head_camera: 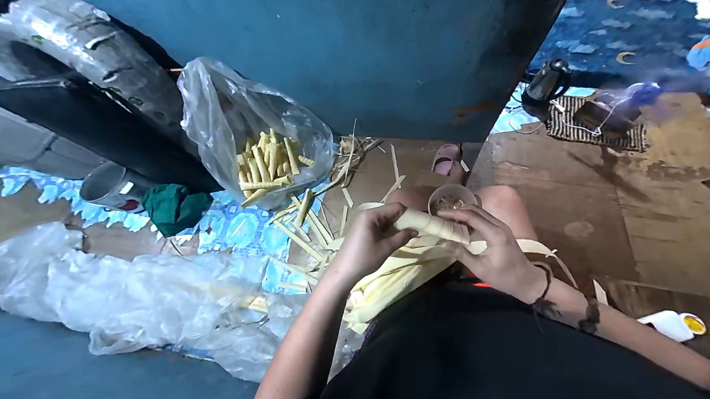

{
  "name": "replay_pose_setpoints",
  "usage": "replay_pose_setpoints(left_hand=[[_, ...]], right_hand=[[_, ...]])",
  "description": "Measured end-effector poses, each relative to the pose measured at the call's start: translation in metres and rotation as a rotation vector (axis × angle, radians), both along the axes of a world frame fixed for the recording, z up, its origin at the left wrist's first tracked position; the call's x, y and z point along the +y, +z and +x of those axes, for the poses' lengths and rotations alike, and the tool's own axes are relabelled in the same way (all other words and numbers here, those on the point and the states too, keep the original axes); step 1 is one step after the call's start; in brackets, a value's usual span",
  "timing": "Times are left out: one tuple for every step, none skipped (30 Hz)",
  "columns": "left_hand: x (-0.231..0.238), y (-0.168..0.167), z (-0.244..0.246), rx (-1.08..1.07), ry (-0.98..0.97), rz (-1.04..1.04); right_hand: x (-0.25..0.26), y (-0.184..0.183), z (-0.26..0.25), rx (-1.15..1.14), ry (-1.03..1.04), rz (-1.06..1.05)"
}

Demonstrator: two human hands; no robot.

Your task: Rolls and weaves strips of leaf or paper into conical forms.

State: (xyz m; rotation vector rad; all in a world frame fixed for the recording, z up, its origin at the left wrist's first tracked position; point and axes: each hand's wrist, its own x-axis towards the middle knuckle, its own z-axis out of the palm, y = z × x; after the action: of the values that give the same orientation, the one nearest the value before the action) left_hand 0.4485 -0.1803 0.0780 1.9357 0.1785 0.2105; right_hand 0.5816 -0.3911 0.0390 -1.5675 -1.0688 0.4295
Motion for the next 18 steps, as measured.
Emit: replay_pose_setpoints(left_hand=[[0.001,0.001,0.000,0.006,-0.001,-0.002],[0.002,0.002,-0.001,0.011,-0.004,0.001],[0.003,0.003,-0.001,0.015,-0.009,0.010],[0.004,0.003,-0.001,0.015,-0.016,0.019],[0.005,0.002,0.000,0.008,-0.018,0.025],[0.006,0.002,0.000,0.004,-0.016,0.025],[0.007,0.003,0.001,0.003,-0.013,0.020],[0.008,0.005,0.000,0.002,-0.009,0.014],[0.008,0.006,0.000,0.002,-0.006,0.004],[0.008,0.006,0.000,0.000,-0.007,-0.007],[0.009,0.007,0.000,0.003,-0.015,-0.012],[0.008,0.008,0.000,0.009,-0.021,-0.010],[0.008,0.008,0.000,0.015,-0.025,-0.010],[0.007,0.009,0.001,0.020,-0.028,-0.018],[0.007,0.010,0.001,0.023,-0.030,-0.031],[0.007,0.010,0.002,0.017,-0.031,-0.044],[0.008,0.010,0.002,0.016,-0.030,-0.053],[0.008,0.010,0.002,0.015,-0.028,-0.057]], right_hand=[[-0.001,0.001,-0.001,0.065,0.008,-0.006],[-0.001,0.008,-0.001,0.318,0.040,-0.041],[0.000,0.015,0.000,0.631,0.059,-0.085],[0.001,0.021,0.001,0.837,0.048,-0.129],[0.000,0.022,0.002,0.845,0.045,-0.136],[-0.002,0.018,0.002,0.662,0.038,-0.109],[-0.005,0.010,0.001,0.364,0.016,-0.064],[-0.007,0.001,0.002,0.080,-0.016,-0.022],[-0.007,-0.004,0.002,-0.055,-0.036,0.013],[-0.008,-0.003,0.001,0.025,-0.024,0.009],[-0.009,0.004,0.000,0.290,-0.001,-0.025],[-0.008,0.012,0.000,0.612,0.011,-0.067],[-0.007,0.018,0.001,0.830,0.001,-0.104],[-0.008,0.019,0.001,0.847,-0.006,-0.111],[-0.010,0.014,0.000,0.659,-0.008,-0.081],[-0.012,0.005,0.000,0.345,-0.025,-0.044],[-0.014,-0.004,0.001,0.037,-0.055,-0.011],[-0.014,-0.010,0.001,-0.139,-0.084,0.024]])
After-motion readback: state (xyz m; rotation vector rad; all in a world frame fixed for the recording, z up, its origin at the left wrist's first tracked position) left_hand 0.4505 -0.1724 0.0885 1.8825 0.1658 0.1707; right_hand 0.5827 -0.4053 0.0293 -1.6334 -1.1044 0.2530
